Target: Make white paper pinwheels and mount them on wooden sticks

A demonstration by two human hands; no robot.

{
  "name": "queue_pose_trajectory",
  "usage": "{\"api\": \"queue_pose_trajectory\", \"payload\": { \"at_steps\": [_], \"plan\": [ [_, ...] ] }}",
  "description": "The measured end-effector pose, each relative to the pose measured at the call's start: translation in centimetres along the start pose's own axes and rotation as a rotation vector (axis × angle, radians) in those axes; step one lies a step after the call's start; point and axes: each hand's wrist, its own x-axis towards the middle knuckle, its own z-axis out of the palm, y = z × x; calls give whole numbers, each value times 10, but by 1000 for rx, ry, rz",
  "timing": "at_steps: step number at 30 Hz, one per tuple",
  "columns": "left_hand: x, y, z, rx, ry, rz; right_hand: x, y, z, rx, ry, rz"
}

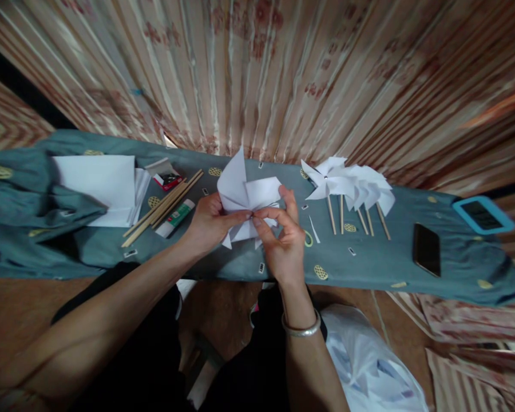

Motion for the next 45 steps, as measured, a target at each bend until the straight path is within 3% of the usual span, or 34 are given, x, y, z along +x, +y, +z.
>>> {"api": "queue_pose_trajectory", "payload": {
  "at_steps": [7,20,28,37,45],
  "plan": [
    [1,-3,-1,57,-11,50,2,2,-1,139,-20,65],
    [2,-5,-4,214,-18,151,4,10,-4,165,-54,118],
    [0,-2,-5,321,-33,182,3,6,-2,263,-72,241],
    [-2,5,-5,340,-94,192,3,3,2,348,-41,327],
    [-2,2,-9,327,-82,160,2,5,3,323,-34,302]
  ]
}}
